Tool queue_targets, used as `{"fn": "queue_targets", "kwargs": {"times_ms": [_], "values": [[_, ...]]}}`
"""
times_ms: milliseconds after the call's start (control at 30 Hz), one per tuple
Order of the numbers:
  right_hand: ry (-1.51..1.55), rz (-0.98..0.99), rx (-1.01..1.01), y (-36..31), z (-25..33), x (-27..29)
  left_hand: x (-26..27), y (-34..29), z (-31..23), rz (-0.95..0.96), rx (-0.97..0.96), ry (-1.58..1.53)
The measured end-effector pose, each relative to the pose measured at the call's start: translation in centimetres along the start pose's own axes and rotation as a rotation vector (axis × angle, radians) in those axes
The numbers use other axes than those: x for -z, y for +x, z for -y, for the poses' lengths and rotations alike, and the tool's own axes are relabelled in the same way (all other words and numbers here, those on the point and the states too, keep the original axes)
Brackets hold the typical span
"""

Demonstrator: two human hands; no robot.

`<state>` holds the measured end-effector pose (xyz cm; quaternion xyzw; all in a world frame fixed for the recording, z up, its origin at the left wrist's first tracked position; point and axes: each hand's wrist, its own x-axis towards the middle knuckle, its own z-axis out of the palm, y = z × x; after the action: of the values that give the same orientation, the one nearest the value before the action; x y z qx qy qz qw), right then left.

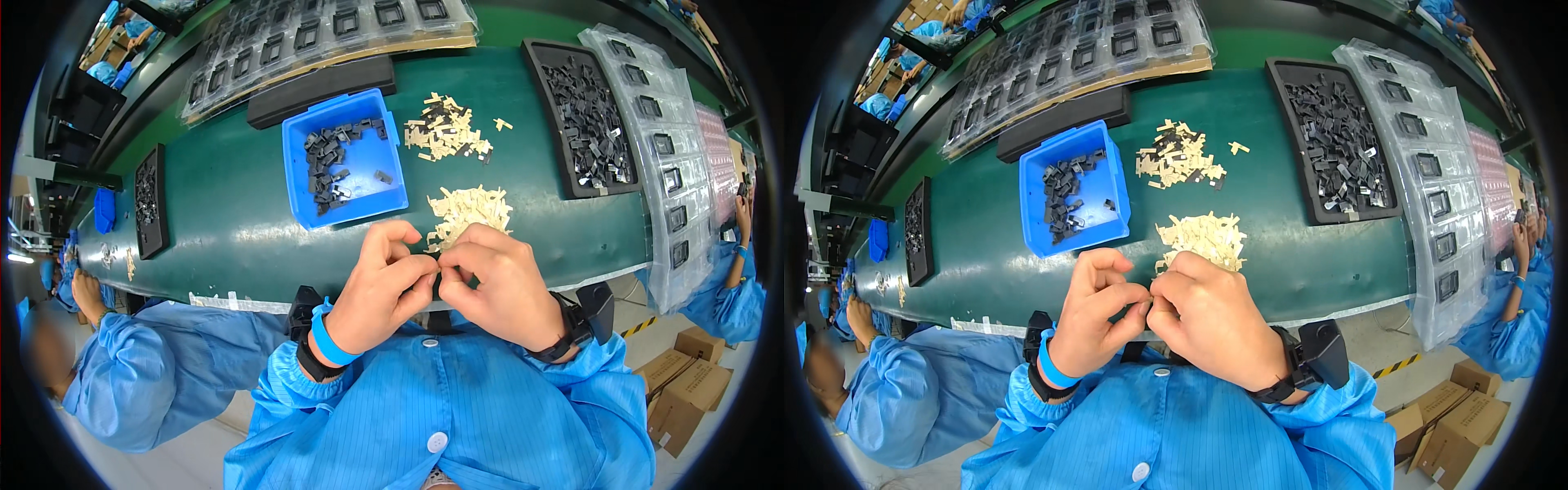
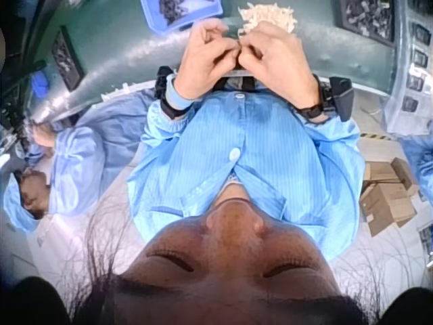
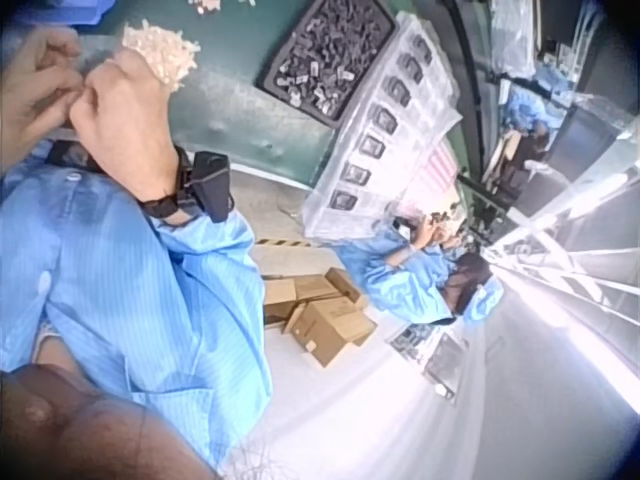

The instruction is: Assembling small plastic and metal components at a factory workbench.

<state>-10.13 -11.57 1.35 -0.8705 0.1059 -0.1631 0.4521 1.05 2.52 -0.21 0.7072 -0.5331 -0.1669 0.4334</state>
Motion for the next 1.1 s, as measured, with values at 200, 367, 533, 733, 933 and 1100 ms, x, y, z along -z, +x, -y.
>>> {"fn": "queue_targets", "kwargs": {"times_ms": [200, 367, 533, 733, 933, 1100], "values": [[-0.049, 0.029, -0.003, 0.2, -0.1, 0.3, -0.1, 0.3, 0.0, 0.011, -0.024, 0.065], [-0.029, -0.04, -0.013, 0.1, -0.1, -0.1, -0.2, 0.1, -0.1, -0.013, 0.012, 0.006], [0.008, -0.145, -0.086, 0.5, -1.0, 0.7, 0.0, -0.2, -0.2, -0.116, 0.225, -0.294], [0.139, 0.002, -0.081, 0.5, 0.0, 0.7, -0.4, 0.0, -0.4, -0.114, 0.142, -0.147], [0.045, 0.003, -0.051, 0.5, -0.5, 0.5, -0.5, 0.3, -0.3, -0.074, 0.068, -0.073], [0.009, -0.097, -0.096, 0.6, -1.2, 0.9, -0.6, 0.1, -0.6, -0.099, 0.181, -0.248]]}}
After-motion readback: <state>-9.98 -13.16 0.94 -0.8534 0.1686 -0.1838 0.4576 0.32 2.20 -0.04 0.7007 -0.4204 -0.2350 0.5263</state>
